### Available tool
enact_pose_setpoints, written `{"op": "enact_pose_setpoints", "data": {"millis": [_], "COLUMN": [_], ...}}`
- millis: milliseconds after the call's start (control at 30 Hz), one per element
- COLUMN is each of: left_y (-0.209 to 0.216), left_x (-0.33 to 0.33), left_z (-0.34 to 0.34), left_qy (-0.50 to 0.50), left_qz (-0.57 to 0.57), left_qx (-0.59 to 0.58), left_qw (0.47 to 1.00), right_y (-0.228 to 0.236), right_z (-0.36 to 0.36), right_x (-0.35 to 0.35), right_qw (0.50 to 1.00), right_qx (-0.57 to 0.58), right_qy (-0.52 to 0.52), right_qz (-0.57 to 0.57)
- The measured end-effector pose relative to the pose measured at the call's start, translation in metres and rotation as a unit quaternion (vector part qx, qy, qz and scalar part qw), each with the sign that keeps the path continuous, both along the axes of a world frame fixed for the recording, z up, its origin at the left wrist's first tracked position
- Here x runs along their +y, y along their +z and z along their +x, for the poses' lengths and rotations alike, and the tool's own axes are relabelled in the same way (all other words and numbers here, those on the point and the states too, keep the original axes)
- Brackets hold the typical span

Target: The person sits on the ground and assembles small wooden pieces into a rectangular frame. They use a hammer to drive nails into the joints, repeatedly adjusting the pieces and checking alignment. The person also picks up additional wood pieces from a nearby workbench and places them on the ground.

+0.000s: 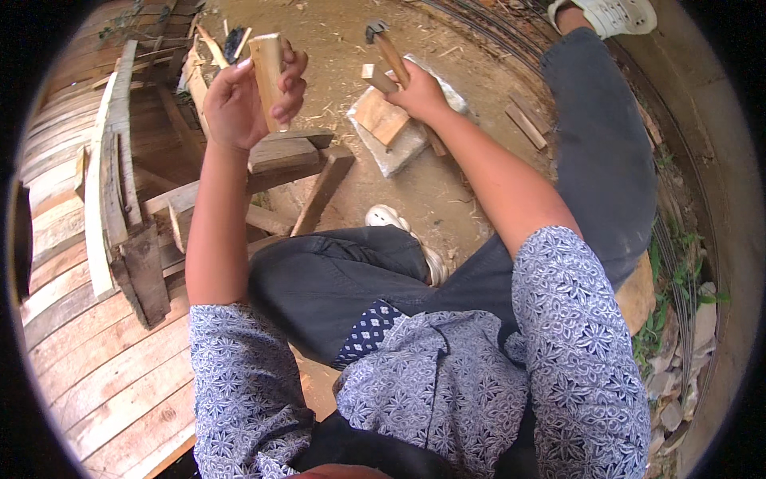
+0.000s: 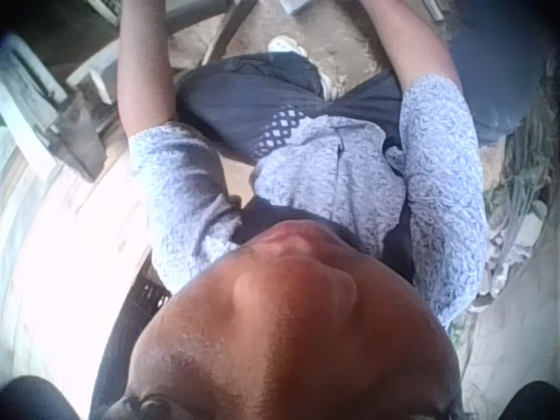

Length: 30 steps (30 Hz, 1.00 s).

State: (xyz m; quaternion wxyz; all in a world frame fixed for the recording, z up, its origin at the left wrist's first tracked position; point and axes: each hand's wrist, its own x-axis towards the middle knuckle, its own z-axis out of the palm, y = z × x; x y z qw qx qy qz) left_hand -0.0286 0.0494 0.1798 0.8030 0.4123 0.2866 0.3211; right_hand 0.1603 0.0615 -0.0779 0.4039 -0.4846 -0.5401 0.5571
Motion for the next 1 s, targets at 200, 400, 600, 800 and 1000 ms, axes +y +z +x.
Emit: {"op": "enact_pose_setpoints", "data": {"millis": [200,400,600,800,1000], "left_y": [0.016,0.026,0.017,0.011,0.014], "left_x": [-0.022,-0.027,-0.027,-0.026,-0.029], "left_z": [0.003,0.014,0.005,0.0,0.001], "left_qy": [-0.005,0.006,0.005,-0.002,-0.004], "left_qz": [0.082,0.167,0.208,0.226,0.27], "left_qx": [-0.006,0.057,0.07,0.061,0.08], "left_qw": [0.997,0.984,0.976,0.972,0.959], "right_y": [0.012,0.01,0.006,-0.001,0.005], "right_z": [-0.002,-0.002,-0.005,-0.005,-0.006], "right_x": [-0.003,-0.004,-0.003,-0.001,-0.004], "right_qw": [0.999,1.0,1.0,1.0,1.0], "right_qx": [-0.011,-0.005,0.0,0.013,0.01], "right_qy": [0.039,0.001,0.002,0.001,0.003], "right_qz": [-0.032,-0.005,0.0,0.005,-0.004]}}
